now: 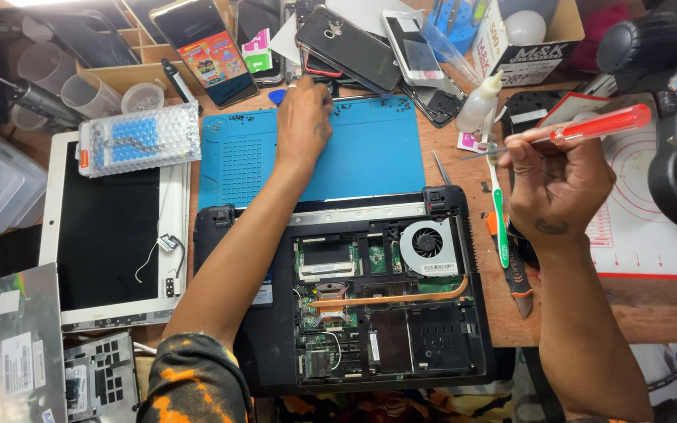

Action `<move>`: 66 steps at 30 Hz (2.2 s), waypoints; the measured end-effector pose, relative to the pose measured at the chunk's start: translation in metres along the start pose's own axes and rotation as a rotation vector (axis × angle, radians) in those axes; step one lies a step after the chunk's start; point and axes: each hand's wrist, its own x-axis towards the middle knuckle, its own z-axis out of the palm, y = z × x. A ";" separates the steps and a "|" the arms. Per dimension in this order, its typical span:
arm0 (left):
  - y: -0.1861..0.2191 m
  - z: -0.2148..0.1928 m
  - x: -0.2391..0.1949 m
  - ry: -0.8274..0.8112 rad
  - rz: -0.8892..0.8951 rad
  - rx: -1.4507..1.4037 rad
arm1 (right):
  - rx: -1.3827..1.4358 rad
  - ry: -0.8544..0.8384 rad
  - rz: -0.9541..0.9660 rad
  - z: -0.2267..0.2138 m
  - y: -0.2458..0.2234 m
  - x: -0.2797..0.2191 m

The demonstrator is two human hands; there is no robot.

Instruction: The person opens a white ASUS laptop, removes the bottom cover, and uses a screwdriver to remove screws from the internal chassis. They then remove a hard drive and install a new one, securing it with screws.

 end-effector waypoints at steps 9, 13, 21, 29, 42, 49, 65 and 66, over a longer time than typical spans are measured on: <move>0.094 -0.029 -0.021 -0.166 0.149 -0.503 | 0.256 -0.044 0.088 0.013 -0.005 0.004; 0.129 -0.034 -0.039 -0.358 -0.029 -0.693 | 0.191 -0.068 0.090 0.013 -0.010 0.003; 0.134 -0.038 -0.037 -0.278 -0.001 -0.635 | 0.279 -0.022 0.057 0.012 -0.013 0.001; 0.133 -0.034 -0.043 -0.249 -0.008 -0.704 | 0.336 -0.013 0.040 0.012 -0.009 0.002; 0.128 -0.029 -0.052 -0.155 -0.047 -0.750 | 0.344 -0.072 0.109 0.003 -0.015 0.009; 0.126 -0.031 -0.055 -0.160 0.105 -0.726 | 0.237 -0.060 0.048 0.009 -0.025 0.005; 0.143 -0.035 -0.063 -0.319 0.187 -0.730 | 0.080 -0.052 0.066 0.003 -0.039 -0.004; 0.143 -0.033 -0.063 -0.324 0.162 -0.746 | 0.064 -0.050 0.063 0.003 -0.039 -0.004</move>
